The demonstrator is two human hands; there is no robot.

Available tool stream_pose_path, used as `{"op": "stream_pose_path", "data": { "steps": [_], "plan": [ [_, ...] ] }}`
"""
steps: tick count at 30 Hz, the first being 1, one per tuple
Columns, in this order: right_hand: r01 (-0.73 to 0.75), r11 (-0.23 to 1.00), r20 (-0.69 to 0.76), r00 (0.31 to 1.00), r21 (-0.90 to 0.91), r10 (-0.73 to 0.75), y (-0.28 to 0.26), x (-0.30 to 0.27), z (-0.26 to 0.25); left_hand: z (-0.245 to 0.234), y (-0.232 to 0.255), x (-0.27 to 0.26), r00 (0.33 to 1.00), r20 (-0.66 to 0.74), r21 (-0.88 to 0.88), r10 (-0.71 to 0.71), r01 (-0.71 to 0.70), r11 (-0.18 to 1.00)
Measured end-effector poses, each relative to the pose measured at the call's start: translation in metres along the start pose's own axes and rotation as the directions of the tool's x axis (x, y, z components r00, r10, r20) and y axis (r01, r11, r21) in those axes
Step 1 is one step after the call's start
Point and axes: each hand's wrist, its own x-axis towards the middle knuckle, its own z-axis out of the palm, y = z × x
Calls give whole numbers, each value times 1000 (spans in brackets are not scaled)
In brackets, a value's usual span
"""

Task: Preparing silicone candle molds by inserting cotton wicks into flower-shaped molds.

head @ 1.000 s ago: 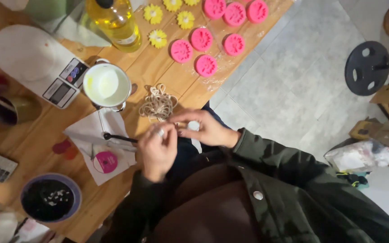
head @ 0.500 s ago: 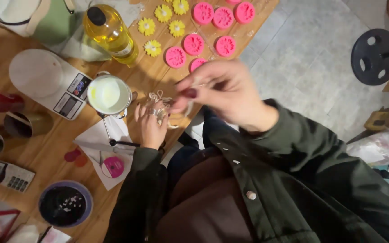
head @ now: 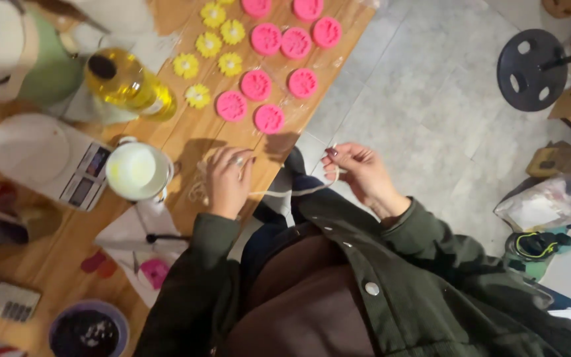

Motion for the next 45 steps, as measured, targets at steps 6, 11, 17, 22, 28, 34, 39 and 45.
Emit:
{"op": "stream_pose_path", "data": {
  "steps": [6, 11, 17, 22, 28, 34, 39, 45],
  "plan": [
    [-201, 974, -5, 979, 101, 202, 28, 31, -25, 105, 2, 83, 965, 210, 66, 155, -172, 983],
    [-285, 953, 178, 937, -106, 300, 23, 68, -44, 161, -19, 146, 970, 199, 180, 138, -174, 968],
    [-224, 895, 421, 820, -386, 387, 37, 116, -58, 205, -36, 215, 969, 246, 273, 30, -99, 957],
    [-277, 870, 524, 709, -408, 472, 64, 143, -60, 252, -33, 234, 916, 363, 274, 171, -280, 920],
    [-338, 844, 552, 644, -417, 530, 51, 145, -56, 270, -43, 228, 920, 349, 374, 180, -313, 873],
    [-321, 846, 591, 609, -426, 529, 72, 148, -59, 250, -36, 226, 943, 321, 280, 86, -182, 943],
    [-34, 907, 714, 605, -420, 353, 59, 131, -37, 152, 11, 198, 907, 202, -394, -370, 421, 817],
    [538, 793, 879, 477, -285, -8, -13, 71, 26, 14, 59, 101, 694, 314, -945, -648, 296, -140]
  ]
}}
